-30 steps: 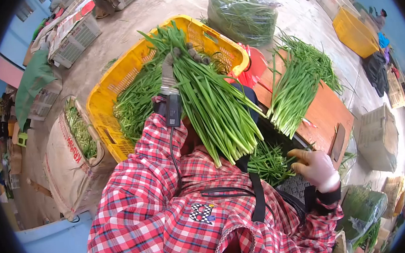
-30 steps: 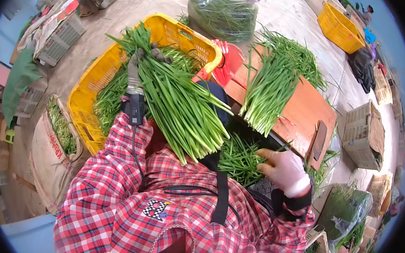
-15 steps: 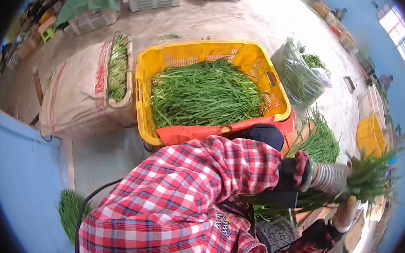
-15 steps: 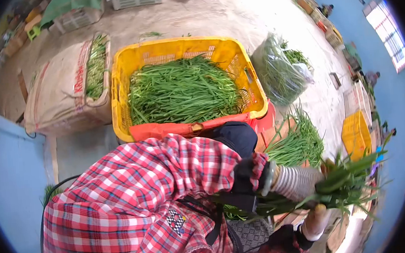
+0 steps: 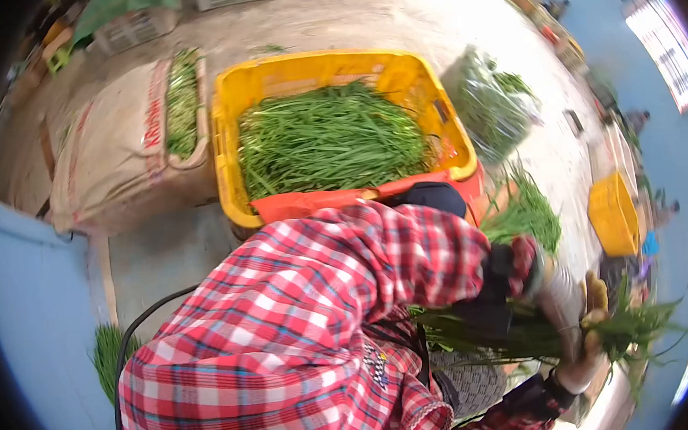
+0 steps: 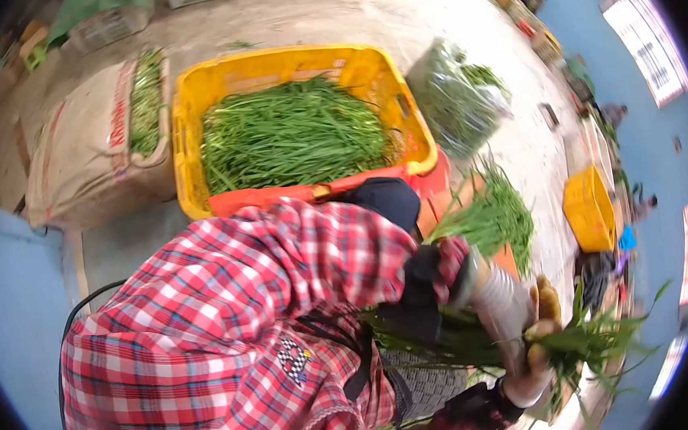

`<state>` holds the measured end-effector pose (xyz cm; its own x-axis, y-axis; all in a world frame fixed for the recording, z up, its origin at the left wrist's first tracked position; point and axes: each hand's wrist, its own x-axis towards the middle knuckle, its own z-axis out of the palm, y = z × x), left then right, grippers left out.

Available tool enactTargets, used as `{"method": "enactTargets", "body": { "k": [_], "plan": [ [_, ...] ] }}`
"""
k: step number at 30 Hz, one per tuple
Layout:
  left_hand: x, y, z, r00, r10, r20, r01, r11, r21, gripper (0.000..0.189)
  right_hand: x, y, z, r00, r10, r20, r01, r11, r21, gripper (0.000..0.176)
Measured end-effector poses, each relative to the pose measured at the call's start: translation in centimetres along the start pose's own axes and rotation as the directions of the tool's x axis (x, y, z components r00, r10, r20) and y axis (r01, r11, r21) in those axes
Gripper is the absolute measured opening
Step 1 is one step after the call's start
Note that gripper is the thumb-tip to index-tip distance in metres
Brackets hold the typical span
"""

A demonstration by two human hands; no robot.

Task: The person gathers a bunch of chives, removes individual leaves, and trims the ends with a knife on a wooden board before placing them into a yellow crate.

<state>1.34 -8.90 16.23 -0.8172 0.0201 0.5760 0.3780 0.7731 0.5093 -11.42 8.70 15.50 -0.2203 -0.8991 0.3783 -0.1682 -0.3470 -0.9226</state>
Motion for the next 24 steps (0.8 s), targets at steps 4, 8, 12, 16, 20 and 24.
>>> {"method": "enactTargets", "body": {
  "k": [4, 8, 12, 16, 20, 24],
  "plan": [
    [-2.8, -3.4, -6.2, 0.948, 0.319, 0.002, -0.262, 0.783, -0.564, 0.071, 0.6, -2.8, -3.3, 0.974, 0.07, -0.214, -0.048, 0.993, 0.104, 0.029],
    [-5.3, -6.3, -1.0, 0.854, 0.161, 0.494, 0.494, 0.046, -0.868, 0.082, 0.5, -4.9, -5.6, 0.855, 0.092, -0.511, -0.068, 0.995, 0.066, 0.022],
    [-3.8, -5.1, 7.7, 0.658, 0.281, 0.699, 0.751, -0.31, -0.583, 0.103, 0.3, -5.5, -3.1, 0.803, -0.131, -0.581, -0.172, 0.883, -0.437, 0.025],
    [-1.8, -4.7, 10.1, 0.754, 0.345, 0.558, 0.56, -0.782, -0.273, 0.082, -2.2, 0.4, 3.3, 0.876, -0.444, -0.188, 0.15, 0.621, -0.769, 0.026],
    [-1.3, -5.8, 11.8, 0.739, 0.21, 0.64, 0.574, -0.694, -0.435, 0.076, -5.5, 6.1, 8.0, 0.839, -0.316, 0.443, 0.511, 0.178, -0.841, 0.019],
    [-2.9, -6.3, 12.3, 0.62, 0.045, 0.784, 0.729, -0.404, -0.553, 0.071, -8.2, 11.1, 8.6, 0.808, -0.348, 0.476, 0.557, 0.183, -0.81, 0.017]
  ]
}}
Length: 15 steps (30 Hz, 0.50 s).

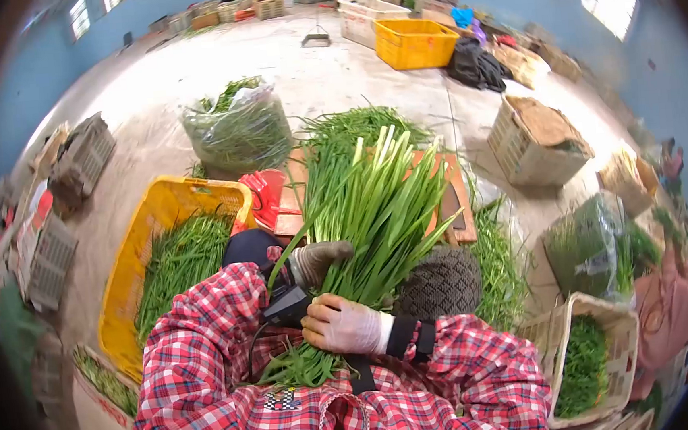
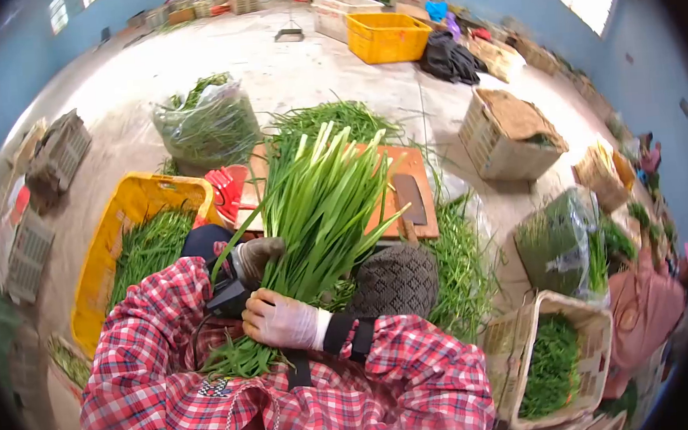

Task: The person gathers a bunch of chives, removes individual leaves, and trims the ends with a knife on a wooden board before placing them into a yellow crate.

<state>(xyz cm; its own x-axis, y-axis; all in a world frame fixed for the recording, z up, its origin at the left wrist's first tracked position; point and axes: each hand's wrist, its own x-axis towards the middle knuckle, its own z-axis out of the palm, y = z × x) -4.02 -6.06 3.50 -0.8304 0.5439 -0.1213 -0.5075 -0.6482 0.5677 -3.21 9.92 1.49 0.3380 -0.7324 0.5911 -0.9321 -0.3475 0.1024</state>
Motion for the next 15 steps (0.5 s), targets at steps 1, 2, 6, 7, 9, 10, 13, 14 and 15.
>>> {"method": "enactTargets", "body": {
  "k": [1, 2, 6, 7, 9, 10, 13, 14, 15],
  "plan": [
    [-1.2, -1.2, 1.3, 0.999, -0.026, -0.034, 0.029, 0.997, 0.078, 0.07, 0.1, -2.6, -0.6, 1.0, -0.001, -0.007, 0.001, 1.0, -0.003, 0.017],
    [-1.2, -1.5, 1.1, 0.997, -0.043, -0.066, 0.05, 0.992, 0.115, 0.069, -0.6, -2.8, 0.2, 0.999, 0.023, -0.026, -0.023, 1.0, -0.004, 0.017],
    [-1.3, -2.1, 1.0, 0.982, -0.1, -0.161, 0.134, 0.968, 0.213, 0.065, -0.8, -3.6, 2.5, 0.971, 0.119, 0.208, -0.097, 0.989, -0.115, 0.021],
    [-1.3, -2.2, 1.1, 0.977, -0.114, -0.179, 0.154, 0.962, 0.226, 0.064, -0.5, -3.7, 2.4, 0.937, 0.154, 0.313, -0.108, 0.981, -0.159, 0.021],
    [-1.0, -2.2, 0.9, 0.969, -0.134, -0.206, 0.184, 0.951, 0.249, 0.062, -0.3, -4.3, 2.1, 0.897, 0.21, 0.389, -0.173, 0.977, -0.128, 0.025],
    [-0.9, -2.4, 0.9, 0.966, -0.144, -0.217, 0.199, 0.945, 0.258, 0.061, -0.6, -4.8, 1.2, 0.956, 0.218, 0.198, -0.22, 0.975, -0.013, 0.028],
    [-0.7, -2.8, 0.5, 0.954, -0.168, -0.248, 0.235, 0.933, 0.273, 0.059, -2.5, -5.4, -4.1, 0.956, 0.293, 0.007, -0.284, 0.919, 0.272, 0.029],
    [-0.6, -2.9, 0.3, 0.944, -0.187, -0.271, 0.256, 0.935, 0.245, 0.058, -4.0, -4.8, -7.3, 0.905, 0.392, 0.166, -0.426, 0.83, 0.36, 0.022],
    [-0.6, -3.1, 0.4, 0.932, -0.206, -0.298, 0.278, 0.934, 0.224, 0.058, -7.2, -5.0, -7.2, 0.679, 0.691, -0.246, -0.402, 0.631, 0.663, 0.011]
  ]
}}
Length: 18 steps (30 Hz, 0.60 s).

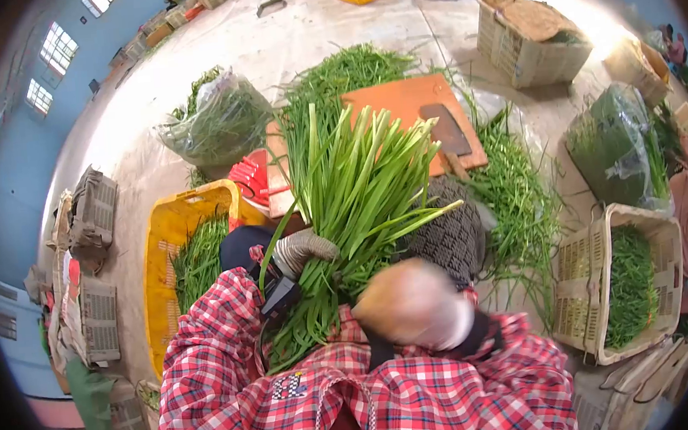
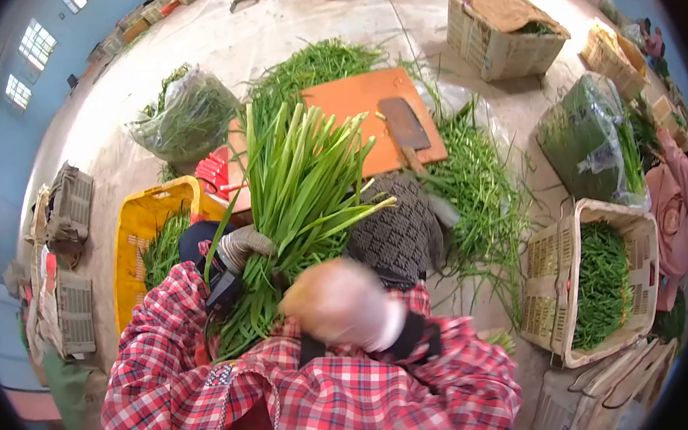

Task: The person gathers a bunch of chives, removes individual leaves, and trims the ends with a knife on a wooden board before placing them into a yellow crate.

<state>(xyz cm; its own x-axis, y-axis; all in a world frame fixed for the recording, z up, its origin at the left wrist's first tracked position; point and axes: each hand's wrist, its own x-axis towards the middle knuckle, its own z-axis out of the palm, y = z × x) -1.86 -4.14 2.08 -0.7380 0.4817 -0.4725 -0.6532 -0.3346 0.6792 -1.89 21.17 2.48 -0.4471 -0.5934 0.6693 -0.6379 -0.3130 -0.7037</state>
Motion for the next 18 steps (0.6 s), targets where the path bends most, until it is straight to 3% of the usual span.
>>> {"method": "enactTargets", "body": {
  "k": [1, 2, 4, 6, 7, 10, 11, 12, 14, 15, 16, 18],
  "plan": [
    [-0.1, 0.3, 0.0, 0.996, -0.081, -0.043, 0.077, 0.993, -0.09, 0.059, -1.2, 0.6, -3.1, 0.985, 0.098, -0.141, -0.129, 0.964, -0.233, 0.012],
    [0.0, -0.2, -0.9, 0.996, -0.081, -0.028, 0.078, 0.995, -0.069, 0.059, 0.9, -1.7, -6.6, 0.908, 0.262, -0.326, -0.369, 0.869, -0.329, 0.02],
    [0.1, -0.9, -1.4, 0.991, -0.13, 0.002, 0.129, 0.981, -0.146, 0.059, 1.0, -0.9, -10.4, 0.756, 0.446, -0.479, -0.62, 0.723, -0.305, 0.028],
    [0.4, -1.8, -1.1, 0.984, -0.175, -0.016, 0.17, 0.971, -0.168, 0.06, 0.6, 1.5, -12.1, 0.855, 0.463, -0.233, -0.513, 0.687, -0.514, 0.035],
    [0.3, -2.0, -0.6, 0.982, -0.185, -0.035, 0.177, 0.97, -0.166, 0.06, 0.2, 2.3, -12.1, 0.814, 0.571, -0.107, -0.55, 0.698, -0.459, 0.04],
    [0.1, -1.7, 0.2, 0.971, -0.233, -0.056, 0.22, 0.96, -0.176, 0.061, -0.2, 4.6, -10.1, 0.749, 0.656, 0.094, -0.618, 0.742, -0.257, 0.037],
    [-0.3, -2.0, 1.0, 0.982, -0.172, -0.083, 0.15, 0.963, -0.225, 0.06, -0.3, 5.0, -9.8, 0.59, 0.784, 0.191, -0.785, 0.613, -0.093, 0.029],
    [-0.3, -2.4, 1.3, 0.979, -0.185, -0.087, 0.161, 0.96, -0.231, 0.06, -0.4, 4.9, -9.7, 0.584, 0.788, 0.194, -0.791, 0.606, -0.083, 0.029],
    [-0.3, -3.5, 1.7, 0.987, -0.11, -0.117, 0.053, 0.912, -0.408, 0.06, -1.2, 4.0, -9.5, 0.554, 0.832, 0.044, -0.833, 0.554, 0.012, 0.024],
    [-0.4, -5.6, -1.1, 0.977, -0.146, -0.153, 0.073, 0.914, -0.4, 0.06, -1.7, 4.0, -9.6, 0.624, 0.782, -0.01, -0.781, 0.623, 0.04, 0.024],
    [-0.3, -6.6, -1.9, 0.975, -0.156, -0.156, 0.081, 0.911, -0.403, 0.06, -1.9, 3.7, -10.1, 0.607, 0.795, 0.015, -0.788, 0.599, 0.144, 0.025],
    [0.1, -7.1, -2.0, 0.991, -0.12, -0.058, 0.064, 0.808, -0.586, 0.059, -2.7, 3.4, -11.1, 0.594, 0.804, 0.033, -0.768, 0.554, 0.321, 0.025]
  ]
}}
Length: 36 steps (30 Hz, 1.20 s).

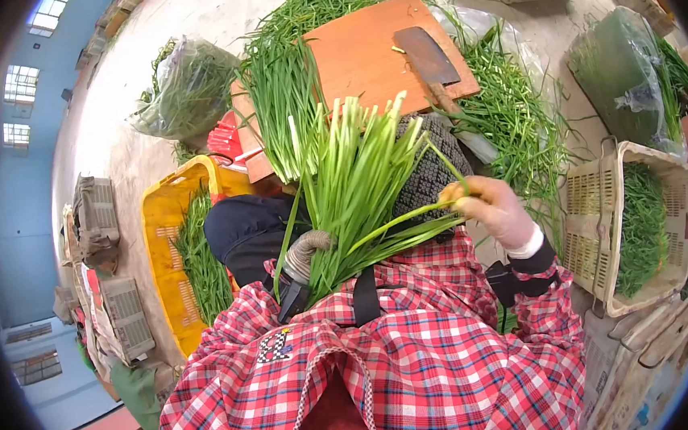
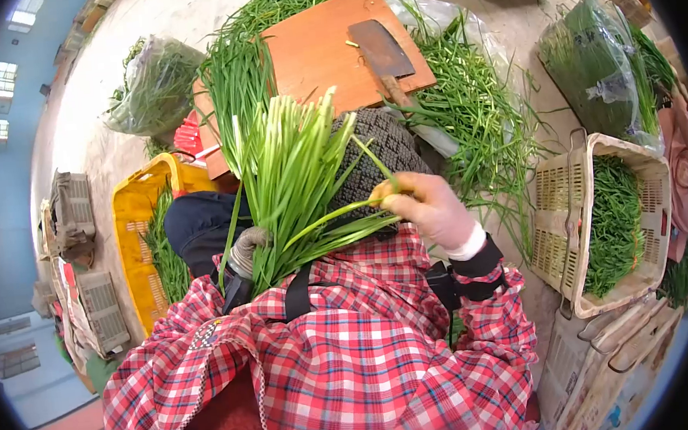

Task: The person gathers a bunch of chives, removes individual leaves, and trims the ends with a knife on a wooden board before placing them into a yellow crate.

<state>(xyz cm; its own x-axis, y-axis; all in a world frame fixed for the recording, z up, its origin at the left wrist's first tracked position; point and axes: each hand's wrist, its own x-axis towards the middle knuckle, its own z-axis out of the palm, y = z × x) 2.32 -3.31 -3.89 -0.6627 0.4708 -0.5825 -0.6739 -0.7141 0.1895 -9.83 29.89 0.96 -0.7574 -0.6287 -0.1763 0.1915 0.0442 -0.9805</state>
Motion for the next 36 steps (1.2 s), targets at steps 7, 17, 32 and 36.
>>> {"method": "enactTargets", "body": {
  "k": [7, 17, 32, 36],
  "plan": [
    [1.0, -1.4, 0.9, 0.989, 0.101, 0.107, -0.105, 0.994, 0.04, 0.07, -1.9, -4.0, -5.9, 0.842, -0.054, -0.537, 0.396, 0.738, 0.547, 0.021],
    [-0.4, -0.4, 3.0, 0.998, 0.068, 0.01, -0.069, 0.976, 0.206, 0.071, -1.2, -0.9, -17.3, 0.758, -0.221, -0.613, -0.463, 0.479, -0.746, 0.033],
    [-1.4, -0.4, 2.3, 0.992, 0.12, -0.025, -0.114, 0.978, 0.174, 0.057, 6.4, 3.5, -4.9, 0.85, -0.475, 0.227, 0.267, 0.018, -0.963, 0.007],
    [-1.5, -0.5, -0.8, 0.992, 0.116, 0.046, -0.121, 0.984, 0.129, 0.055, 4.3, 4.2, -14.1, 0.857, -0.354, -0.374, -0.447, -0.151, -0.882, 0.037]
  ]
}}
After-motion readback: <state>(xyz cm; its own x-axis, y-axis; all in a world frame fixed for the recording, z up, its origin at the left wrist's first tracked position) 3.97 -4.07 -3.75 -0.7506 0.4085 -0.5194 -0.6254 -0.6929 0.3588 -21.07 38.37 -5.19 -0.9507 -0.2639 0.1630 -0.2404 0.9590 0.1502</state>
